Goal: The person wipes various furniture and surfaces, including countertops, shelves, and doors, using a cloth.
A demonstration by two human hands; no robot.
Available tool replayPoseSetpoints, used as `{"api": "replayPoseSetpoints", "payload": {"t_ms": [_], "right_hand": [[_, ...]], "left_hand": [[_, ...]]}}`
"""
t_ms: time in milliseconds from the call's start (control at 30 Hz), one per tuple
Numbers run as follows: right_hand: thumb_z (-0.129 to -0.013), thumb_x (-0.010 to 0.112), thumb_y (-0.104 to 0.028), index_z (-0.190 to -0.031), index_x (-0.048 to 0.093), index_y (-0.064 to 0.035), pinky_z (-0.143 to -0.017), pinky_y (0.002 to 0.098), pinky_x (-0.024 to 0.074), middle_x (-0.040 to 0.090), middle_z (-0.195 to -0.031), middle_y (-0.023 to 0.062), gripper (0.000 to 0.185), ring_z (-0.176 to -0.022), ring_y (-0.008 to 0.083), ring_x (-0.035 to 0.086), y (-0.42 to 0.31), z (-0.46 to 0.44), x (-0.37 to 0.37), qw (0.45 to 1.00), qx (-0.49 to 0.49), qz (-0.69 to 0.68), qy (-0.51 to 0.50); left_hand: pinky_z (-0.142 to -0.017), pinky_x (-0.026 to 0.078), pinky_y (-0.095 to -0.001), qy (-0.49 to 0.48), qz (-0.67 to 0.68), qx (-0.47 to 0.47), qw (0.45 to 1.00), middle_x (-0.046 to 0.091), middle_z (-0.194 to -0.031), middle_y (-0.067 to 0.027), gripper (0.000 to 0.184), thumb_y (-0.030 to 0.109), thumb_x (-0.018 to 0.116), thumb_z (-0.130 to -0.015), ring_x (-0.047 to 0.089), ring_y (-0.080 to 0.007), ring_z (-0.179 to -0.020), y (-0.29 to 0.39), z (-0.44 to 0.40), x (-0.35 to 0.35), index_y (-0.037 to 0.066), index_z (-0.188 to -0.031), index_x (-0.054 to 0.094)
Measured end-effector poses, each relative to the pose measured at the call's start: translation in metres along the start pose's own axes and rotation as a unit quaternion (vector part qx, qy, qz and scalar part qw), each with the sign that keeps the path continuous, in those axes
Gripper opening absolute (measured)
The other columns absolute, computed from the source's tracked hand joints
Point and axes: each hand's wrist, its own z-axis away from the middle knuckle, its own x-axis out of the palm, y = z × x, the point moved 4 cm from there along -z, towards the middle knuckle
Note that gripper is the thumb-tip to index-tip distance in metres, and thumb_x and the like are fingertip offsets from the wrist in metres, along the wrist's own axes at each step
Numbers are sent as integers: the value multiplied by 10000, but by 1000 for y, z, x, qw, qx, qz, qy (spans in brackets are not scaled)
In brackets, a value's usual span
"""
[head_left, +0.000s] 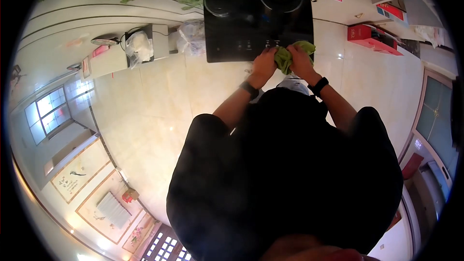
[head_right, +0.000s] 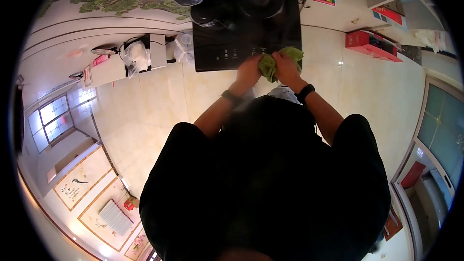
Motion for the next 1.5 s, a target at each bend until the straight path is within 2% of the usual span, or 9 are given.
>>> {"api": "replayPoseSetpoints", "payload": {"t_ms": [300, 400, 500, 667, 1033, 1267, 1333, 1400, 1500], "right_hand": [[-641, 704, 18, -1040, 519, -40, -791, 473, 474, 572, -1008, 196, 444, -943, 432, 560, -107, -66, 111, 998, -34, -44, 21], [-648, 696, 32, -1050, 514, -41, -808, 467, 463, 558, -1026, 201, 448, -974, 430, 541, -128, -100, 149, 997, -30, -48, 44], [-662, 688, 39, -1059, 514, -47, -827, 465, 453, 547, -1034, 200, 442, -997, 431, 530, -139, -134, 168, 994, -58, -2, 94], [-695, 690, 24, -1070, 532, -59, -836, 482, 450, 554, -1035, 199, 416, -987, 432, 536, -141, -161, 179, 996, 8, 1, 94], [-711, 662, 11, -1108, 538, -57, -848, 493, 459, 561, -1091, 212, 421, -1010, 451, 544, -143, -90, 173, 993, 66, 25, 92], [-736, 647, 4, -1078, 548, -20, -853, 439, 454, 585, -1044, 211, 357, -1013, 426, 555, -145, -22, 176, 987, 50, -57, 139], [-700, 612, 19, -1045, 526, 3, -831, 492, 451, 577, -995, 262, 355, -972, 484, 534, -128, 1, 199, 985, 86, -74, 131], [-712, 659, -43, -997, 529, -3, -818, 483, 460, 602, -958, 246, 316, -977, 460, 551, -126, 24, 219, 991, 97, -74, 52], [-803, 664, -155, -947, 573, -31, -811, 461, 479, 638, -962, 240, 210, -953, 428, 588, -148, 42, 226, 980, 160, -115, 1]], "left_hand": [[-867, 506, -437, -62, -39, -53, 996, 639, -1152, -155, 442, 148, 644, -784, 611, -347, -1051, -127, 16, -110, 121, -1223, 598], [-860, 508, -435, -14, -33, -13, 999, 640, -1157, -143, 452, 169, 658, -781, 612, -346, -1047, -175, 5, -137, 130, -1227, 597], [-845, 512, -436, 11, -36, -11, 999, 637, -1146, -138, 400, 189, 619, -824, 615, -345, -1038, -199, -19, -163, 154, -1221, 599], [-818, 525, -449, 10, -81, 19, 997, 632, -1152, -134, 364, 172, 577, -848, 627, -357, -1006, -201, -40, -182, 158, -1210, 608], [-773, 534, -464, 3, -86, 87, 992, 673, -998, -165, 280, 123, 610, -810, 654, -366, -924, -184, 4, -148, 91, -1089, 621], [-748, 531, -479, 2, -71, 117, 991, 672, -927, -175, 221, 141, 620, -788, 649, -381, -891, -167, 52, -119, 67, -996, 633], [-746, 540, -472, -66, -119, 146, 980, 683, -917, -188, 171, 133, 607, -790, 663, -378, -880, -175, 63, -99, 45, -927, 663], [-738, 545, -479, -100, -156, 197, 963, 689, -866, -196, 137, 147, 620, -769, 672, -379, -863, -197, 70, -75, 36, -810, 691], [-767, 530, -482, -208, -136, 226, 942, 686, -921, -162, 171, 180, 610, -776, 657, -368, -922, -227, 75, -59, 81, -897, 679]]}}
